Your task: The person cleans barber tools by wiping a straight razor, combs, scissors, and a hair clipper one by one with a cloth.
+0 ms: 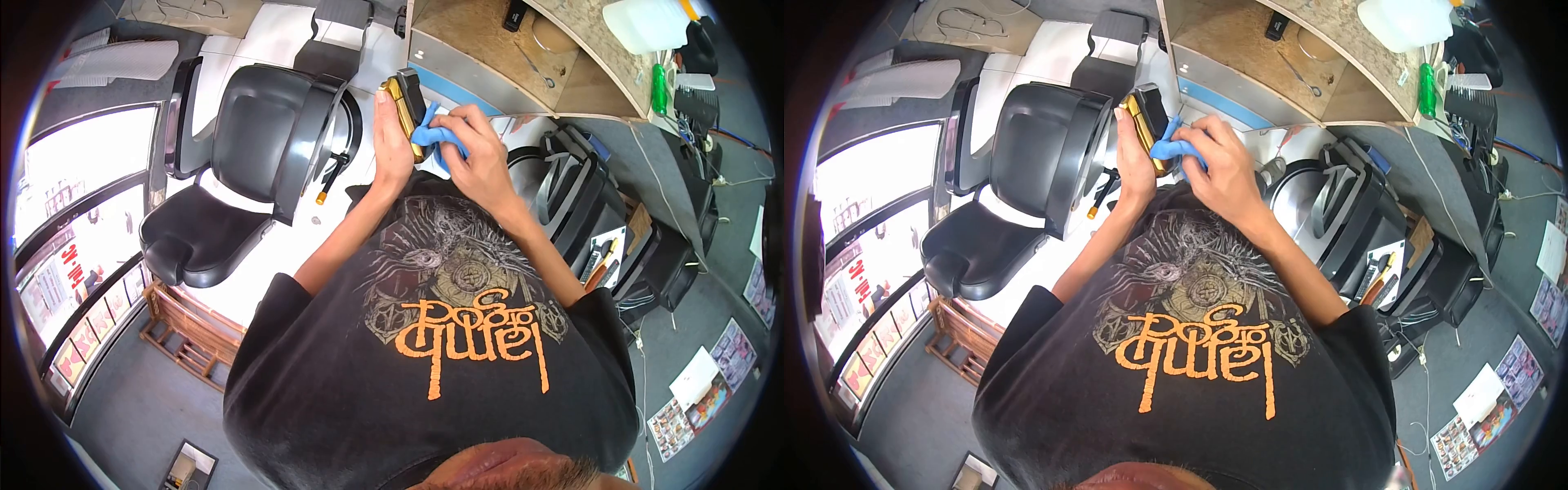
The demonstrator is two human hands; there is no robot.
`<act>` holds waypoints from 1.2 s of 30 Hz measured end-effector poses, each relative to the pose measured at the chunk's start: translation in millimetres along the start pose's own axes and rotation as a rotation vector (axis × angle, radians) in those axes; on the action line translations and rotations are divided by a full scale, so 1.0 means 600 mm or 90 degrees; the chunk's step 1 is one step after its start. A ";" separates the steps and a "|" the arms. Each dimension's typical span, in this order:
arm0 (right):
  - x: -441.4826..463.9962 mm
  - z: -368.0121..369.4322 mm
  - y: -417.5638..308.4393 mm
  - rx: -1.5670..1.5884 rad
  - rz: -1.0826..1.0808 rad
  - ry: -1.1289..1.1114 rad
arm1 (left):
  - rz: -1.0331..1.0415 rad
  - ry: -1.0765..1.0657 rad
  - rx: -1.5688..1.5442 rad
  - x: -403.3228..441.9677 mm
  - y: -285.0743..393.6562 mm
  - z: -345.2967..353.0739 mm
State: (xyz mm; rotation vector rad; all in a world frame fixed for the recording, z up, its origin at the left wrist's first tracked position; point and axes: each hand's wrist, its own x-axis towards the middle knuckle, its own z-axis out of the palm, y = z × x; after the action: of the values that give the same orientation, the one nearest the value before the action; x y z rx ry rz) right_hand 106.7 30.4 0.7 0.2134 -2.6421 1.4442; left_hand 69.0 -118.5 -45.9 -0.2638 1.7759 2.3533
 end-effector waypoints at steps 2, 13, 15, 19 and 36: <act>-0.004 0.004 -0.004 0.086 0.043 -0.030 | 0.022 0.030 -0.011 0.001 -0.007 0.001; 0.030 -0.097 0.053 0.641 0.449 0.062 | -0.026 -0.082 -0.237 0.002 0.007 -0.010; 0.025 -0.089 0.060 0.442 0.340 0.046 | 0.004 -0.094 -0.204 0.004 0.007 -0.014; 0.024 -0.074 0.018 0.084 0.080 -0.035 | 0.033 -0.057 -0.074 -0.001 0.002 -0.012; 0.003 -0.003 -0.006 -0.062 -0.104 0.014 | 0.150 -0.045 0.024 -0.003 0.004 0.002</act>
State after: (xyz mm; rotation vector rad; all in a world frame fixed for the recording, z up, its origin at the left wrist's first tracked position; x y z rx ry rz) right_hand 105.6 30.0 5.1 0.3921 -2.6004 1.2574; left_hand 70.1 -118.3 -42.9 0.0356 1.9091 2.4448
